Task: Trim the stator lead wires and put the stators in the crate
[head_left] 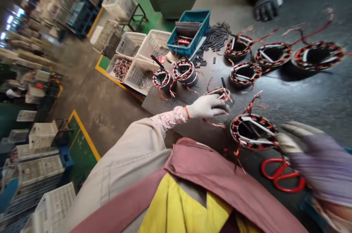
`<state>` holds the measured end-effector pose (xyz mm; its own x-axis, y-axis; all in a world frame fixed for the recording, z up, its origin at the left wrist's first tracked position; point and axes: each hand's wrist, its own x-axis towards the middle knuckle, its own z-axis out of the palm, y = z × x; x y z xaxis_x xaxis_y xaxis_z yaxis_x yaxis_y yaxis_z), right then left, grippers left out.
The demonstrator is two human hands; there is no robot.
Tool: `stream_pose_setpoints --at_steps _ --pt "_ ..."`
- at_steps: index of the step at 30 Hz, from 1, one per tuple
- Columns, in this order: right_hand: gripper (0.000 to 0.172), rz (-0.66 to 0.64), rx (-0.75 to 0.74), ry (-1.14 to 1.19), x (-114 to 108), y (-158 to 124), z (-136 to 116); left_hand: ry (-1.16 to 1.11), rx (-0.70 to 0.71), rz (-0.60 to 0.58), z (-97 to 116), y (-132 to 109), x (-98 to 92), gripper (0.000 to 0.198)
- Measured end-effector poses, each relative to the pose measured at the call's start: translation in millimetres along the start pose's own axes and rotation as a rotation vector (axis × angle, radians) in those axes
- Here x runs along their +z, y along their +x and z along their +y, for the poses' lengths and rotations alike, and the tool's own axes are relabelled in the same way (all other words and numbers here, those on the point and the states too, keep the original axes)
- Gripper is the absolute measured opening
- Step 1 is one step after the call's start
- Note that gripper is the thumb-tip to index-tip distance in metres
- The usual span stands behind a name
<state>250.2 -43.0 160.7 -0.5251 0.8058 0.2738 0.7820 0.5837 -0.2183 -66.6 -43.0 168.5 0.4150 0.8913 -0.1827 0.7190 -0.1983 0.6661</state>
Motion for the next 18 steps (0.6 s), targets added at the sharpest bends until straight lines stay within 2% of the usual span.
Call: stream_pose_setpoints --at_steps 3,6,7,9,12,15,16,17,18 --pt "0.034 0.093 -0.235 -0.142 7.3 21.9 -27.2 0.249 -0.143 -0.085 -27.5 11.7 35.5 0.029" --pt "0.027 0.038 -0.381 -0.248 21.5 46.9 -36.9 0.388 -0.237 -0.188 -37.1 15.6 64.9 0.031" --pt "0.027 -0.017 -0.377 -0.219 27.4 51.9 -35.7 0.420 -0.241 -0.219 -36.9 14.0 71.4 0.031" --pt "0.025 -0.142 -0.233 0.001 38.1 56.3 -29.8 0.459 -0.210 -0.232 -31.8 7.0 77.4 0.030" --pt "0.028 -0.249 0.118 0.401 42.6 54.1 -21.4 0.424 -0.149 -0.075 -11.1 -6.0 66.8 0.031" --pt "0.035 -0.235 0.395 0.575 26.3 47.3 -18.5 0.333 -0.011 0.089 23.2 -3.3 43.1 0.039" --pt "0.038 -0.214 0.426 0.576 18.5 43.9 -17.6 0.322 0.067 0.095 35.7 3.7 36.2 0.043" --pt "0.040 -0.194 0.391 0.537 11.3 39.9 -16.5 0.326 0.142 0.075 47.7 13.6 31.0 0.046" --pt "0.041 -0.174 0.291 0.460 5.6 35.0 -15.1 0.339 0.189 0.030 58.7 25.6 28.0 0.047"
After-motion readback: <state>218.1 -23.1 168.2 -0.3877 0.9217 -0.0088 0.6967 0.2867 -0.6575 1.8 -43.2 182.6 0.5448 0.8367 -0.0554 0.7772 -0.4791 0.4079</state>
